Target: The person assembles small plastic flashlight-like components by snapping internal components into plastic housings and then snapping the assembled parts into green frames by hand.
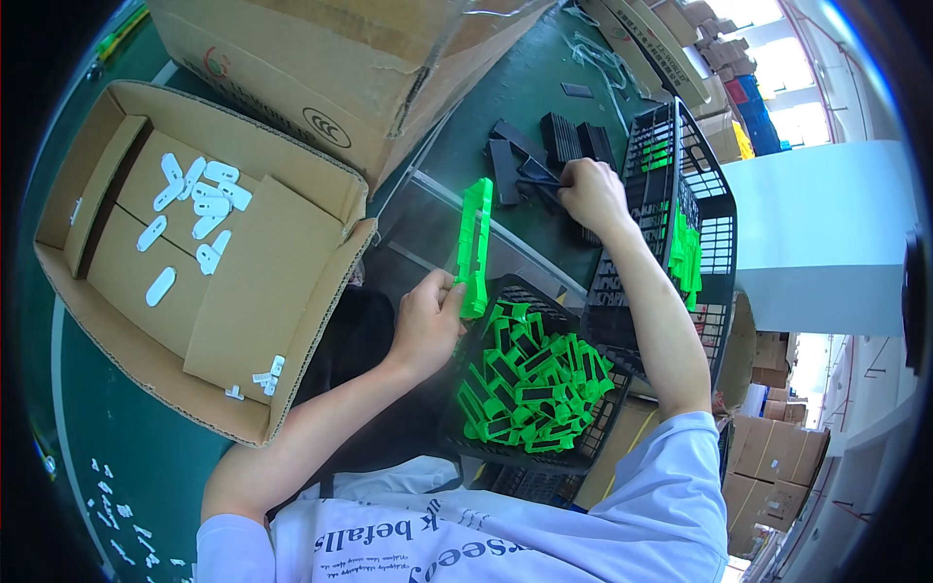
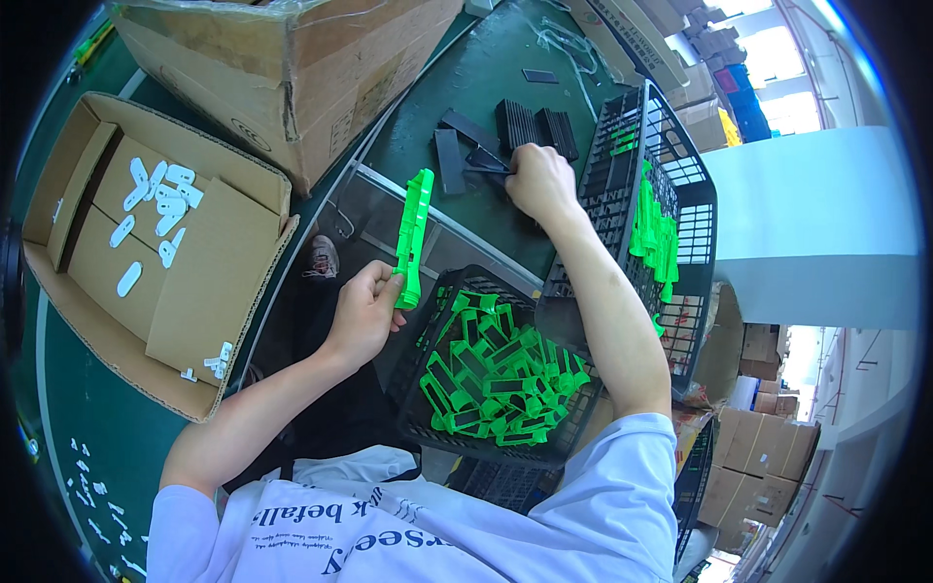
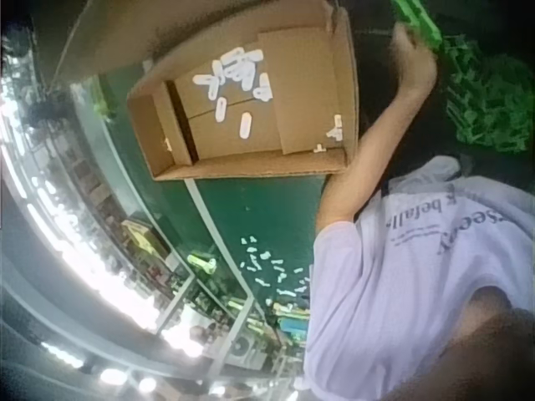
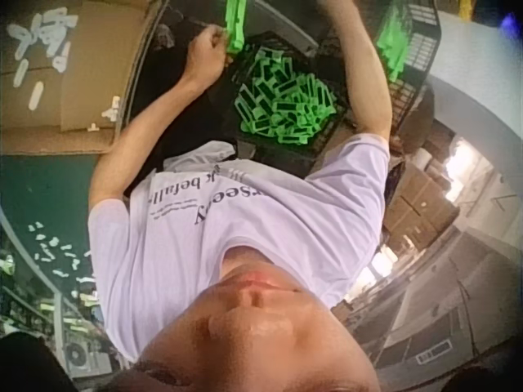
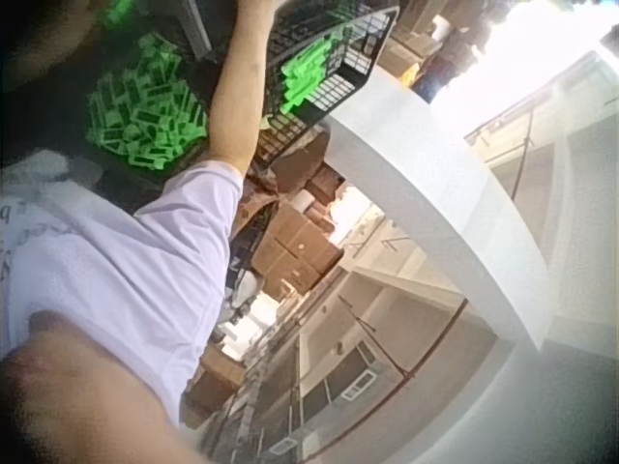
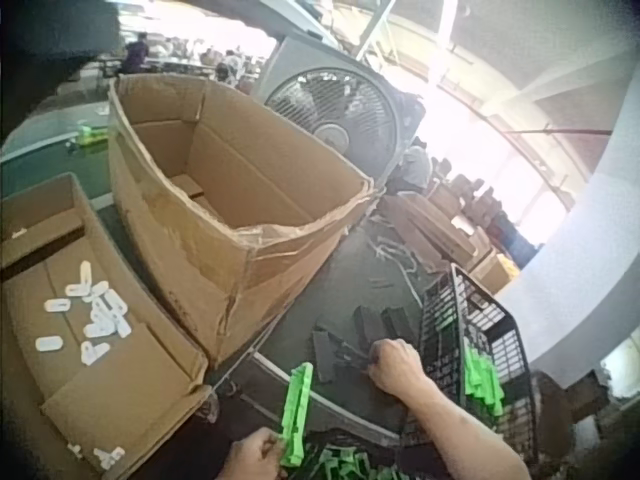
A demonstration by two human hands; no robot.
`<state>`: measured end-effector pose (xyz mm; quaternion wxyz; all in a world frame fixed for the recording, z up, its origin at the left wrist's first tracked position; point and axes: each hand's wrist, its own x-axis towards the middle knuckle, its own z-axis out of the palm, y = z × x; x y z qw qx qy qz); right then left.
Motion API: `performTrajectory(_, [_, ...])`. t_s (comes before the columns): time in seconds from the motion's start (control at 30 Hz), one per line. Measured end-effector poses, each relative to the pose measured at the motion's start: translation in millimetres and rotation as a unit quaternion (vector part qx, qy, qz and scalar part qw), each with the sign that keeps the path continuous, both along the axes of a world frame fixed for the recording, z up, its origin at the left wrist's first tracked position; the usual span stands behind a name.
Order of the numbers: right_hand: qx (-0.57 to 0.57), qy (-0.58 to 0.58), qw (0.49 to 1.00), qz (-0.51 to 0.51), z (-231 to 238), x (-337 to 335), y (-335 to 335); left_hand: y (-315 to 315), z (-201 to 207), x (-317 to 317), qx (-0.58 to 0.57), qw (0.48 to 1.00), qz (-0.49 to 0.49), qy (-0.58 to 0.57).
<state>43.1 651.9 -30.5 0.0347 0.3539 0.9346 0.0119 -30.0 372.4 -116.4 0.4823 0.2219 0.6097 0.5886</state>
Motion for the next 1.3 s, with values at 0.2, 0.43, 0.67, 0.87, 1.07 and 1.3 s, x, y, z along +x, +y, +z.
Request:
performTrajectory(0.2, [-0.017, 0.118, 0.993, 0.005, 33.6, -1.8, -4.9, -0.6, 4.8, -1.7, -0.012, 1.0, 0.016, 0.01])
performTrajectory(0.43, [-0.421, 0.135, 0.896, 0.033, 61.0, -4.4, -39.5, 1.3, 9.6, -6.5, 0.069, 0.993, 0.072, -0.055])
performTrajectory(0.67, [-0.512, 0.107, 0.851, 0.043, 60.4, -1.7, -48.8, -5.5, 19.2, -1.9, 0.208, 0.965, 0.013, 0.159])
performTrajectory(0.87, [-0.484, 0.083, 0.868, 0.069, 63.7, -5.1, -55.3, -7.2, 18.6, -1.6, 0.256, 0.939, -0.024, 0.23])
performTrajectory(1.07, [-0.434, 0.102, 0.893, 0.067, 57.3, -1.3, -56.6, -6.4, 18.7, -1.3, 0.268, 0.94, -0.016, 0.209])
performTrajectory(1.3, [-0.317, 0.129, 0.917, 0.206, 46.6, -5.4, -66.8, -5.2, 17.6, -3.6, 0.21, 0.966, -0.022, 0.151])
